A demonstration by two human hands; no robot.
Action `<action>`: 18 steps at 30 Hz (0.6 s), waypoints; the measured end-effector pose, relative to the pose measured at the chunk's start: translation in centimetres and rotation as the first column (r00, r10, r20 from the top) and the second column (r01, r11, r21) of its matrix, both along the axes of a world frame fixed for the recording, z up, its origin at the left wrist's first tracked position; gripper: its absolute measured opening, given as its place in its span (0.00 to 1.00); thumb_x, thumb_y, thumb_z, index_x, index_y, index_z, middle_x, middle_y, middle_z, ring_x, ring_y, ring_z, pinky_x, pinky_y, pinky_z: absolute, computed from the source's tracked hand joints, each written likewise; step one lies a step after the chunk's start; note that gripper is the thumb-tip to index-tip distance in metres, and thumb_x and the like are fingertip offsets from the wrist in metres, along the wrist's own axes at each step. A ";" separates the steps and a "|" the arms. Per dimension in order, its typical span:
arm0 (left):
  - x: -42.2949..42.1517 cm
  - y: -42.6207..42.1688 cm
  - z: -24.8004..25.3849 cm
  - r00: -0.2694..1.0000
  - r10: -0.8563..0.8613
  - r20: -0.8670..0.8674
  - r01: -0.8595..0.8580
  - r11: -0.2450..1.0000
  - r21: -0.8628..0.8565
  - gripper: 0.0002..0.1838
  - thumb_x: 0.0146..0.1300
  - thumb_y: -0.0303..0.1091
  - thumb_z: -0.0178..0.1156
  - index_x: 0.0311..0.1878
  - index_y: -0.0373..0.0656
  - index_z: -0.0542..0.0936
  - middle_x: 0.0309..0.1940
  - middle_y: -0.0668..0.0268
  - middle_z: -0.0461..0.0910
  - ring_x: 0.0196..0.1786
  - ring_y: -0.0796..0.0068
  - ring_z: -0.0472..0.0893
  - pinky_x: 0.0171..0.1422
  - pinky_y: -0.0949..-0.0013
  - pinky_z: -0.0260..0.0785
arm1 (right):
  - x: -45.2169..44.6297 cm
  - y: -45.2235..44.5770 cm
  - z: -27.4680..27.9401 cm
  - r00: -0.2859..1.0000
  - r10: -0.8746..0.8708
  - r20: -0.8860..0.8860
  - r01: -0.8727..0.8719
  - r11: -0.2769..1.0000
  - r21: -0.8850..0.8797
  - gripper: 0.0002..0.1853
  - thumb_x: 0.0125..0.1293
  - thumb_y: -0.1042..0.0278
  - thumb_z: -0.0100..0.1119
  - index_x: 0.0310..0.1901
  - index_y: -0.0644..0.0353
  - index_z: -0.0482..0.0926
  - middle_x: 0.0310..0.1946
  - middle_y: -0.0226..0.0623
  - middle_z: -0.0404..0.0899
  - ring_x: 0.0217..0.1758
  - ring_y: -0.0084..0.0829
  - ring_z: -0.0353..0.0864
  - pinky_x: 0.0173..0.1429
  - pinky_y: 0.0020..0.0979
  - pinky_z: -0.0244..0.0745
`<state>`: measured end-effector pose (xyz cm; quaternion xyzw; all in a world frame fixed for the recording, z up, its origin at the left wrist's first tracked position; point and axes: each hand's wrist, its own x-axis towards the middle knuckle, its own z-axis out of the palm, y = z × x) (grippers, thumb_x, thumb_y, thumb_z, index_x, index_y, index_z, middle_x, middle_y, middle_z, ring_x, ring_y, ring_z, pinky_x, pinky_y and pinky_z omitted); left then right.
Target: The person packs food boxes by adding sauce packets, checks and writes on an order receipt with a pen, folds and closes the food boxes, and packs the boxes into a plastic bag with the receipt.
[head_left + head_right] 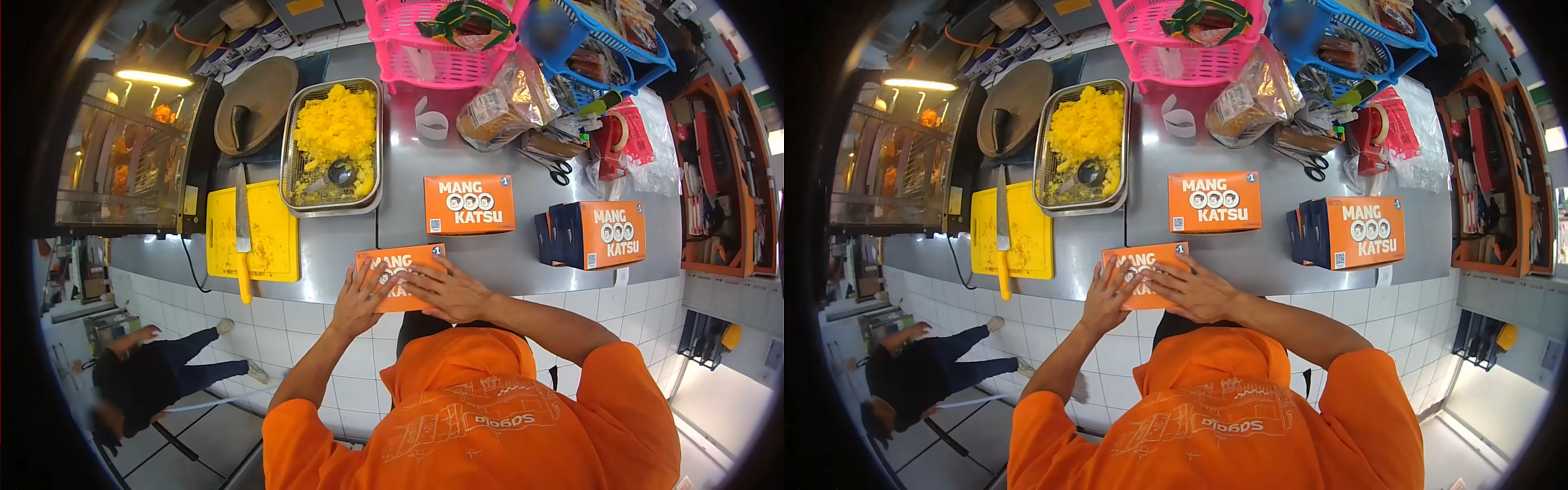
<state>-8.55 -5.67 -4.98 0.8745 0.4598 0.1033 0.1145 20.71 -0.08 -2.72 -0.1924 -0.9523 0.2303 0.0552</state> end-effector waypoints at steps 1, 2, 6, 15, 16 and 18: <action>-0.1 -0.3 -1.0 1.000 -0.006 -0.023 0.006 0.999 0.039 0.51 0.53 0.37 0.75 0.82 0.62 0.65 0.85 0.60 0.57 0.86 0.50 0.54 0.83 0.36 0.52 | -0.2 -0.3 -0.3 0.999 -0.016 0.032 0.015 0.999 0.039 0.34 0.81 0.48 0.48 0.82 0.52 0.59 0.86 0.31 0.50 0.89 0.38 0.44 0.88 0.59 0.36; -0.2 -0.5 -1.9 0.999 -0.009 -0.048 0.013 0.997 0.082 0.51 0.52 0.37 0.75 0.82 0.62 0.65 0.85 0.61 0.57 0.86 0.52 0.55 0.84 0.38 0.52 | -0.3 -0.3 -0.5 1.000 -0.023 0.014 0.022 0.999 0.048 0.34 0.80 0.50 0.50 0.82 0.52 0.59 0.86 0.31 0.50 0.89 0.37 0.45 0.87 0.59 0.37; 0.5 -0.4 -0.9 0.989 0.040 0.145 -0.041 0.999 0.005 0.46 0.56 0.35 0.73 0.80 0.58 0.68 0.83 0.61 0.62 0.84 0.58 0.61 0.85 0.46 0.54 | -0.3 -0.5 -1.6 1.000 -0.013 0.012 0.011 0.986 0.164 0.36 0.75 0.58 0.56 0.82 0.50 0.60 0.86 0.30 0.53 0.89 0.36 0.46 0.87 0.58 0.42; -1.6 1.3 0.9 0.986 -0.165 0.035 0.164 0.986 0.020 0.33 0.65 0.28 0.62 0.76 0.50 0.73 0.79 0.57 0.68 0.82 0.54 0.64 0.85 0.49 0.55 | -0.8 -0.7 -1.1 0.994 -0.094 -0.062 0.109 0.938 0.329 0.32 0.70 0.62 0.60 0.76 0.49 0.69 0.82 0.28 0.62 0.87 0.35 0.54 0.85 0.60 0.46; -1.8 1.2 0.6 0.983 -0.183 0.010 0.183 0.983 0.032 0.33 0.65 0.31 0.63 0.75 0.49 0.74 0.79 0.56 0.67 0.82 0.52 0.64 0.85 0.48 0.54 | -0.8 -1.0 -1.2 0.990 -0.111 -0.083 0.133 0.933 0.336 0.31 0.72 0.62 0.59 0.76 0.49 0.69 0.81 0.29 0.63 0.87 0.36 0.54 0.85 0.60 0.46; -1.9 1.2 0.7 0.979 -0.205 -0.006 0.205 0.979 0.013 0.34 0.64 0.35 0.65 0.75 0.47 0.74 0.79 0.54 0.66 0.83 0.49 0.62 0.86 0.46 0.53 | -0.6 -1.4 -1.5 0.990 -0.098 -0.104 0.115 0.979 0.167 0.29 0.75 0.58 0.57 0.76 0.49 0.69 0.82 0.29 0.61 0.87 0.36 0.53 0.86 0.61 0.43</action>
